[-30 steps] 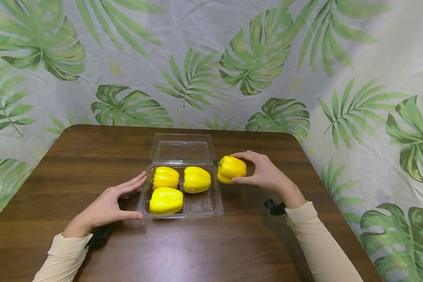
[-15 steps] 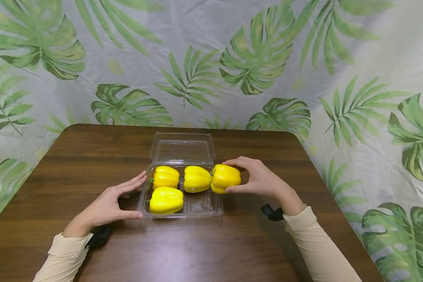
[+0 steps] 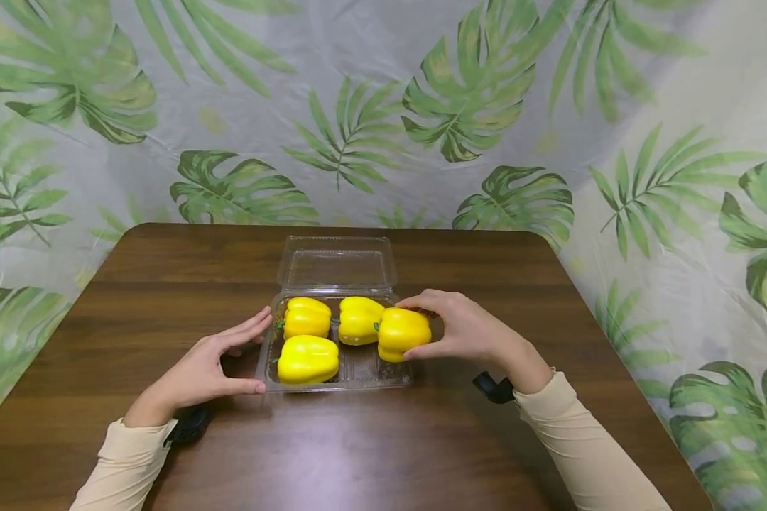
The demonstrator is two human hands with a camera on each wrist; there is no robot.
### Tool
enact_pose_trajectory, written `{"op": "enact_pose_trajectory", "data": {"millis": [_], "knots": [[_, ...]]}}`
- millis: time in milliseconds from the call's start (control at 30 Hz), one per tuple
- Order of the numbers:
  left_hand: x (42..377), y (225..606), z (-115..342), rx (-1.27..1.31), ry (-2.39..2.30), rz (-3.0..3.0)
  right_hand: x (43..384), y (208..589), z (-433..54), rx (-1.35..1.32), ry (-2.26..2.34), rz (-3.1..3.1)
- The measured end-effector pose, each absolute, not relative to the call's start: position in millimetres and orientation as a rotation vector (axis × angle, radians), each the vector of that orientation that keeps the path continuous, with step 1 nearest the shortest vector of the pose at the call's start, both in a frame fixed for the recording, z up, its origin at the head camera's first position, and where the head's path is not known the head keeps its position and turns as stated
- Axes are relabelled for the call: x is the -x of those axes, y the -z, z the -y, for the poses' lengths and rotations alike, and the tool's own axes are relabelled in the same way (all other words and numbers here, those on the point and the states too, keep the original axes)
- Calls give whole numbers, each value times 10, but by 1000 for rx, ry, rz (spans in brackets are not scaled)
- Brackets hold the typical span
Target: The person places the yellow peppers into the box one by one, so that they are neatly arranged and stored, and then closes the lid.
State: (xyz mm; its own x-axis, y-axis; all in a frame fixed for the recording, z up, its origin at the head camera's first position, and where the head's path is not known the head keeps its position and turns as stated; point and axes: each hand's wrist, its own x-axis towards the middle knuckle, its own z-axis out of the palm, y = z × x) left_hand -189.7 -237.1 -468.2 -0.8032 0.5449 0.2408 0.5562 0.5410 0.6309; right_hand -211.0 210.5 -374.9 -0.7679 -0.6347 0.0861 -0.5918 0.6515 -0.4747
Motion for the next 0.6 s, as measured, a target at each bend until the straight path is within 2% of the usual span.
{"op": "enact_pose_trajectory", "data": {"millis": [600], "knots": [[1894, 4698, 2365, 971, 1125, 2750, 2146, 3658, -1680, 1189, 331, -2712]]}}
